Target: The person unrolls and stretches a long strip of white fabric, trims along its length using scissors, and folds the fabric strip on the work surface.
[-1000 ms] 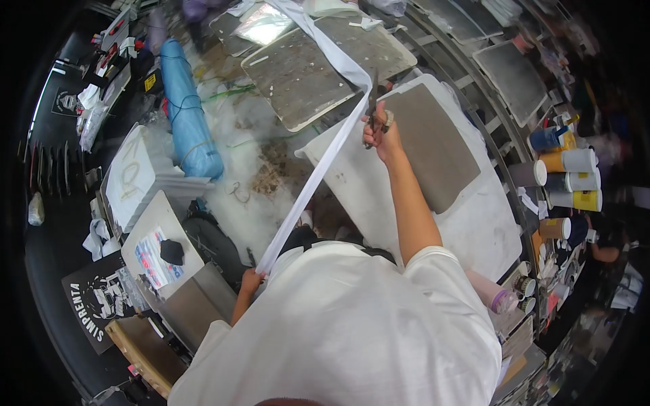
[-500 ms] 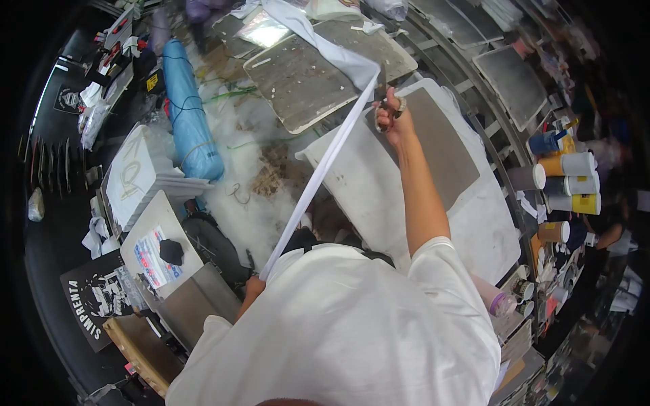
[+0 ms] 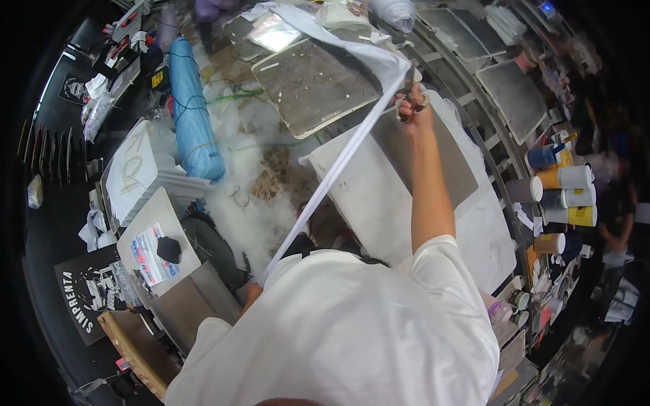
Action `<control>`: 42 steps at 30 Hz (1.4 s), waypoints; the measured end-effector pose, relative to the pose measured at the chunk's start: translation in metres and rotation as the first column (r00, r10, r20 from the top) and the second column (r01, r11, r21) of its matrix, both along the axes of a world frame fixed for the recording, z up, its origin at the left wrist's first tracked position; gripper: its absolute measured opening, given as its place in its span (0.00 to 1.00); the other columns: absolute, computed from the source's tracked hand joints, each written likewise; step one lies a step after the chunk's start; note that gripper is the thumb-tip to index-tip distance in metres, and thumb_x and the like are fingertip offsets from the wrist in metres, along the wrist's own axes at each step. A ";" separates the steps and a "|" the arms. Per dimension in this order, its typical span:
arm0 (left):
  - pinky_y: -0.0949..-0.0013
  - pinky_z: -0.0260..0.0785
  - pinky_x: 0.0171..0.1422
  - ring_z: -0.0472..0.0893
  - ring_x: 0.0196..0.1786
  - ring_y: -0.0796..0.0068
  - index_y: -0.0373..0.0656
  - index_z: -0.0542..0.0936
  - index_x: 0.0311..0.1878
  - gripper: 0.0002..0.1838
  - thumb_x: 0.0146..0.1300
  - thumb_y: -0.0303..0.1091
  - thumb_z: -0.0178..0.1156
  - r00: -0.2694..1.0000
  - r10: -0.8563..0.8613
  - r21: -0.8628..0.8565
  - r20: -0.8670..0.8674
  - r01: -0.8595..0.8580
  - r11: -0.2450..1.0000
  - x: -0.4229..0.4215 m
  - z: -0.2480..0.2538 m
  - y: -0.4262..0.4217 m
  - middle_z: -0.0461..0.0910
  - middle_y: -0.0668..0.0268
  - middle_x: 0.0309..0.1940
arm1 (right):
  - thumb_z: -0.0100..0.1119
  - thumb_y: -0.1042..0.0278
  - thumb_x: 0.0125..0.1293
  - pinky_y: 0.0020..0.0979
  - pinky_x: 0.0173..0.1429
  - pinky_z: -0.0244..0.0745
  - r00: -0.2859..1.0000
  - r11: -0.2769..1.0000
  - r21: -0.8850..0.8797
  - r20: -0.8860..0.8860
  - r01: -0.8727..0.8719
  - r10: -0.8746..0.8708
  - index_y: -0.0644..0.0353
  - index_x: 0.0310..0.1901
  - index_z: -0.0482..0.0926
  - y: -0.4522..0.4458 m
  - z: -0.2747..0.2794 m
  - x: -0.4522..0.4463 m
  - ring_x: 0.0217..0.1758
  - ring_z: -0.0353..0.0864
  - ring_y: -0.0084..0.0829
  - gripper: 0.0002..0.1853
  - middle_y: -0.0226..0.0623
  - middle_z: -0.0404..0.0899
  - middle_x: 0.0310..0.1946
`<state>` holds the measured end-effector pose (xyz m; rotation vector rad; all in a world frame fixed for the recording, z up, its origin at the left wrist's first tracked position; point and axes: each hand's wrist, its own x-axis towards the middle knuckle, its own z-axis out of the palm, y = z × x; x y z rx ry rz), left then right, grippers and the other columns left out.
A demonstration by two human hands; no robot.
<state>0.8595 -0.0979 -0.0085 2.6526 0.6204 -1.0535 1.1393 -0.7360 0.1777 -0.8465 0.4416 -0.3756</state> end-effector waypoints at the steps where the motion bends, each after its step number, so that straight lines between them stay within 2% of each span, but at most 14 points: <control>1: 0.50 0.73 0.52 0.81 0.48 0.44 0.38 0.84 0.42 0.16 0.54 0.33 0.54 0.999 -0.041 0.002 -0.022 0.041 0.999 -0.002 -0.008 0.006 0.82 0.45 0.42 | 0.57 0.37 0.64 0.15 0.19 0.60 1.000 0.999 0.031 0.027 -0.012 0.012 0.70 0.41 0.74 -0.010 0.004 0.001 0.18 0.65 0.18 0.33 0.42 0.76 0.27; 12: 0.51 0.74 0.52 0.81 0.51 0.47 0.41 0.83 0.47 0.17 0.59 0.35 0.52 0.999 -0.030 0.009 -0.041 0.031 0.999 -0.007 -0.019 0.003 0.82 0.47 0.46 | 0.64 0.41 0.61 0.17 0.20 0.60 0.996 0.995 -0.035 0.004 -0.089 0.089 0.61 0.41 0.74 -0.034 0.041 -0.004 0.21 0.66 0.20 0.27 0.43 0.77 0.29; 16: 0.50 0.74 0.51 0.82 0.50 0.47 0.42 0.80 0.53 0.19 0.61 0.38 0.53 0.938 0.131 -0.496 0.320 0.048 0.867 0.019 -0.016 -0.036 0.82 0.47 0.47 | 0.64 0.39 0.60 0.18 0.25 0.62 0.988 0.992 -0.088 0.137 0.090 -0.078 0.65 0.41 0.73 -0.076 0.059 -0.009 0.22 0.66 0.20 0.31 0.37 0.72 0.24; 18: 0.50 0.74 0.51 0.82 0.49 0.48 0.42 0.80 0.54 0.20 0.62 0.39 0.53 0.912 0.183 -0.601 0.368 0.083 0.795 0.030 -0.020 -0.043 0.82 0.48 0.47 | 0.56 0.31 0.61 0.21 0.29 0.60 0.996 0.994 -0.095 0.061 -0.053 0.059 0.74 0.44 0.71 -0.076 0.084 -0.028 0.22 0.64 0.22 0.40 0.31 0.65 0.20; 22: 0.50 0.73 0.49 0.82 0.49 0.48 0.43 0.77 0.59 0.22 0.63 0.41 0.53 0.805 -0.572 -0.162 0.155 0.592 0.789 0.056 -0.095 -0.024 0.82 0.49 0.47 | 0.55 0.31 0.63 0.22 0.27 0.58 0.980 0.962 -0.189 -0.018 -0.198 0.198 0.69 0.44 0.72 -0.033 0.078 -0.048 0.22 0.63 0.22 0.37 0.29 0.64 0.20; 24: 0.49 0.72 0.48 0.81 0.46 0.45 0.40 0.79 0.55 0.22 0.64 0.43 0.53 0.713 -0.698 -0.048 0.061 0.701 0.712 0.101 -0.102 -0.051 0.82 0.47 0.47 | 0.53 0.31 0.64 0.23 0.26 0.58 0.964 0.943 -0.199 -0.084 -0.265 0.253 0.64 0.44 0.73 -0.002 0.064 -0.055 0.20 0.63 0.22 0.34 0.29 0.63 0.20; 25: 0.48 0.72 0.46 0.80 0.41 0.43 0.36 0.82 0.44 0.19 0.64 0.43 0.53 0.855 -0.415 -0.135 0.311 0.472 0.871 0.116 -0.153 -0.059 0.81 0.45 0.42 | 0.53 0.33 0.65 0.23 0.26 0.58 0.952 0.931 -0.220 -0.155 -0.292 0.263 0.64 0.43 0.73 0.017 0.057 -0.061 0.19 0.63 0.22 0.33 0.29 0.65 0.20; 26: 0.46 0.71 0.44 0.80 0.37 0.40 0.33 0.82 0.36 0.19 0.64 0.42 0.53 0.712 -0.534 -0.043 0.456 0.617 0.786 0.152 -0.104 -0.103 0.81 0.43 0.37 | 0.53 0.34 0.66 0.24 0.26 0.57 0.938 0.916 -0.242 -0.218 -0.319 0.269 0.63 0.42 0.74 0.030 0.049 -0.067 0.19 0.62 0.22 0.32 0.29 0.66 0.20; 27: 0.47 0.71 0.44 0.80 0.36 0.43 0.34 0.82 0.35 0.17 0.66 0.40 0.53 0.774 -0.182 -0.230 0.607 0.391 0.891 0.180 -0.061 -0.140 0.80 0.45 0.33 | 0.53 0.34 0.66 0.24 0.26 0.57 0.937 0.920 -0.228 -0.225 -0.319 0.269 0.63 0.42 0.74 0.038 0.040 -0.078 0.19 0.62 0.22 0.32 0.29 0.66 0.20; 29: 0.58 0.70 0.40 0.80 0.32 0.58 0.35 0.81 0.34 0.12 0.65 0.35 0.55 0.457 -0.346 -0.049 0.819 0.657 0.752 0.241 0.021 -0.175 0.79 0.53 0.26 | 0.59 0.37 0.63 0.26 0.28 0.64 0.815 0.746 -0.391 -0.466 -0.539 0.345 0.65 0.42 0.76 0.052 0.024 -0.099 0.21 0.69 0.24 0.31 0.32 0.73 0.23; 31: 0.64 0.68 0.38 0.78 0.31 0.70 0.35 0.81 0.35 0.11 0.65 0.34 0.57 0.786 0.441 -0.853 0.433 0.199 0.483 0.280 0.110 -0.196 0.78 0.61 0.25 | 0.64 0.39 0.59 0.28 0.31 0.68 0.772 0.632 -0.503 -0.582 -0.589 0.256 0.65 0.44 0.77 0.062 0.001 -0.126 0.23 0.72 0.25 0.31 0.33 0.75 0.24; 36: 0.74 0.66 0.50 0.77 0.41 0.79 0.35 0.79 0.47 0.12 0.65 0.33 0.57 0.701 0.409 -0.810 0.584 0.539 0.234 0.352 0.282 -0.182 0.80 0.68 0.39 | 0.75 0.48 0.43 0.39 0.41 0.75 0.651 0.200 -0.643 -0.759 -0.739 -0.033 0.60 0.53 0.77 0.077 -0.044 -0.213 0.33 0.82 0.43 0.36 0.45 0.81 0.28; 38: 0.72 0.67 0.52 0.78 0.44 0.77 0.34 0.78 0.49 0.13 0.66 0.33 0.56 0.782 0.402 -0.853 0.476 0.521 -0.005 0.380 0.335 -0.178 0.80 0.66 0.41 | 0.73 0.53 0.46 0.42 0.44 0.76 0.592 0.227 -0.603 -0.797 -0.765 -0.119 0.61 0.55 0.75 0.091 -0.040 -0.241 0.37 0.83 0.50 0.35 0.50 0.82 0.31; 42: 0.67 0.68 0.58 0.80 0.51 0.70 0.32 0.77 0.50 0.13 0.68 0.31 0.53 0.792 0.339 -0.799 0.508 0.580 -0.158 0.415 0.407 -0.191 0.81 0.59 0.46 | 0.69 0.57 0.49 0.43 0.48 0.76 0.711 0.091 -0.759 -0.639 -0.645 -0.294 0.61 0.58 0.73 0.103 -0.077 -0.276 0.40 0.83 0.50 0.33 0.51 0.82 0.31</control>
